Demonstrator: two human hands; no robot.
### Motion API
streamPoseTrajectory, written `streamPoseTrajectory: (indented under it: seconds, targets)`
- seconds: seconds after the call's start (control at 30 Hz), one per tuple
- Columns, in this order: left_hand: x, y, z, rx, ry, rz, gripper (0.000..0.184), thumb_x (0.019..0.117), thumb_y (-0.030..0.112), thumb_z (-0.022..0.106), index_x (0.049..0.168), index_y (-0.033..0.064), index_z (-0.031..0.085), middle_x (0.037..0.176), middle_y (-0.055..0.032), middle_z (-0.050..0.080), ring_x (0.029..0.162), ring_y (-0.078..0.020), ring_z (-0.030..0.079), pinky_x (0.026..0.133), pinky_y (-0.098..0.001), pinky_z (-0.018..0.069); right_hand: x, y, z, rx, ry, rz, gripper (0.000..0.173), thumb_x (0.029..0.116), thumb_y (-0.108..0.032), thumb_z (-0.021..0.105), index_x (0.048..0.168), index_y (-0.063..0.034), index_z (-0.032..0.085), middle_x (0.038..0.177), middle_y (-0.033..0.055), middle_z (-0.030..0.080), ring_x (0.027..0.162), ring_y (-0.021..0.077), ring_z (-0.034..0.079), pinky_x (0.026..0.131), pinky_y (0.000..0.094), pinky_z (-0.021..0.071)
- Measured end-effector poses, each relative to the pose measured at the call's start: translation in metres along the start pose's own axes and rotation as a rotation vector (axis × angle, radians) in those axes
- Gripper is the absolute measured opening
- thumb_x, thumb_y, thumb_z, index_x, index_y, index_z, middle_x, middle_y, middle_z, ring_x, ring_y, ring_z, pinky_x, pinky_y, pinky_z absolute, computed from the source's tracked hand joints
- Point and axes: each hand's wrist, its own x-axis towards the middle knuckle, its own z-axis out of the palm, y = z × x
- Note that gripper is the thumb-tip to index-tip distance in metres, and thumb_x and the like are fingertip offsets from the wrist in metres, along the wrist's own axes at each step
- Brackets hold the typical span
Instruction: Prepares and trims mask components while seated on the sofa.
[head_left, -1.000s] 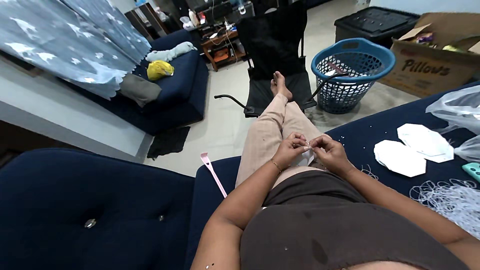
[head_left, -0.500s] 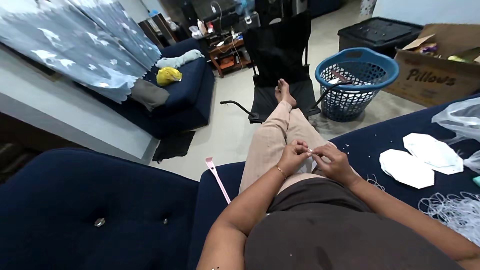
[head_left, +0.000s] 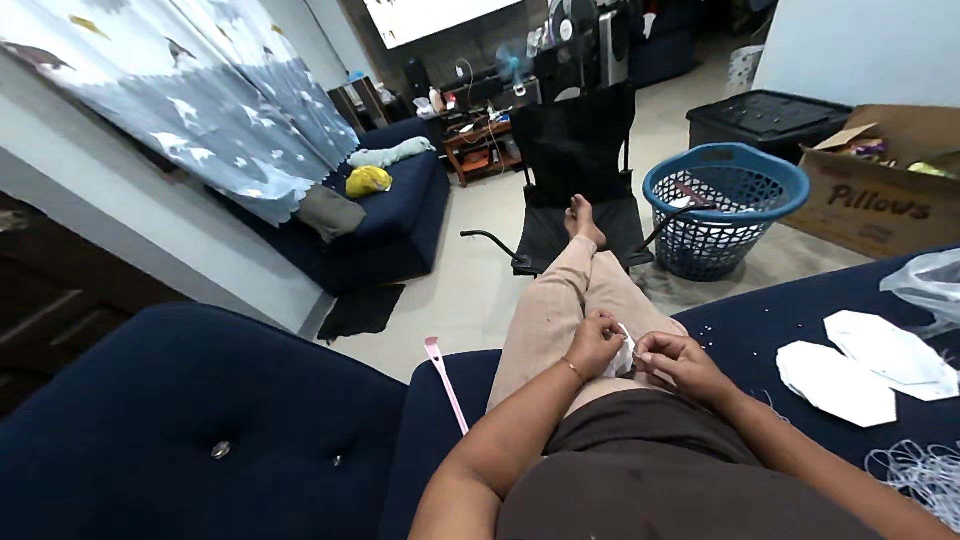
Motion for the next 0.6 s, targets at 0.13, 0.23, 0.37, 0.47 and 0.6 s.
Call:
streamPoseTrajectory:
  seconds: [0.13, 0.23, 0.37, 0.47, 0.6]
  targets:
    - [-0.001, 0.000, 0.004, -0.029, 0.024, 0.057, 0.014, 0.0936, 0.001, 0.061, 0.098, -0.0092, 0.069, 0.118, -0.0211, 0.059, 0.095, -0.0173, 0.062, 0.083, -0.0277, 0.0542, -0.001, 0.003, -0.006, 0.030, 0.041, -0.042, 0.014, 0.0906, -0.008, 0.058, 0.088, -0.0145, 0.070, 0.081, -0.0081, 0.070, 0.074, 0.0028, 0.065, 0.072, 0.0230, 0.0563]
    - [-0.002, 0.001, 0.004, -0.103, 0.019, 0.078, 0.012, 0.0939, -0.001, 0.062, 0.098, -0.0095, 0.069, 0.119, -0.0200, 0.059, 0.099, -0.0157, 0.061, 0.085, -0.0265, 0.0538, 0.001, 0.010, -0.009, -0.304, 0.255, 0.000, 0.011, 0.0909, -0.008, 0.060, 0.095, -0.0021, 0.067, 0.105, 0.0058, 0.068, 0.093, 0.0083, 0.066, 0.077, 0.0241, 0.0562]
    - [-0.004, 0.003, 0.008, -0.248, -0.044, 0.191, 0.012, 0.0934, -0.002, 0.061, 0.099, -0.0114, 0.067, 0.115, -0.0172, 0.060, 0.097, -0.0100, 0.061, 0.084, -0.0225, 0.0541, 0.002, 0.005, -0.006, -0.211, 0.268, 0.241, 0.040, 0.0991, -0.008, 0.060, 0.137, 0.0016, 0.052, 0.122, 0.0136, 0.066, 0.087, 0.0170, 0.070, 0.072, 0.0336, 0.0607]
    - [-0.006, 0.005, 0.009, -0.307, -0.114, 0.202, 0.013, 0.0949, -0.002, 0.059, 0.101, -0.0110, 0.065, 0.114, -0.0145, 0.059, 0.086, -0.0076, 0.061, 0.076, -0.0221, 0.0555, 0.000, 0.002, -0.004, -0.133, 0.242, 0.254, 0.040, 0.0966, 0.000, 0.055, 0.137, 0.0000, 0.052, 0.099, 0.0073, 0.071, 0.069, 0.0119, 0.066, 0.060, 0.0290, 0.0575]
    - [-0.012, 0.008, 0.004, -0.273, -0.139, 0.230, 0.016, 0.0957, -0.001, 0.058, 0.105, -0.0114, 0.066, 0.121, -0.0165, 0.060, 0.098, -0.0100, 0.063, 0.085, -0.0246, 0.0558, -0.001, -0.006, -0.002, -0.207, 0.247, 0.241, 0.032, 0.0968, -0.003, 0.058, 0.129, 0.0009, 0.061, 0.098, 0.0078, 0.070, 0.070, 0.0117, 0.066, 0.061, 0.0298, 0.0576]
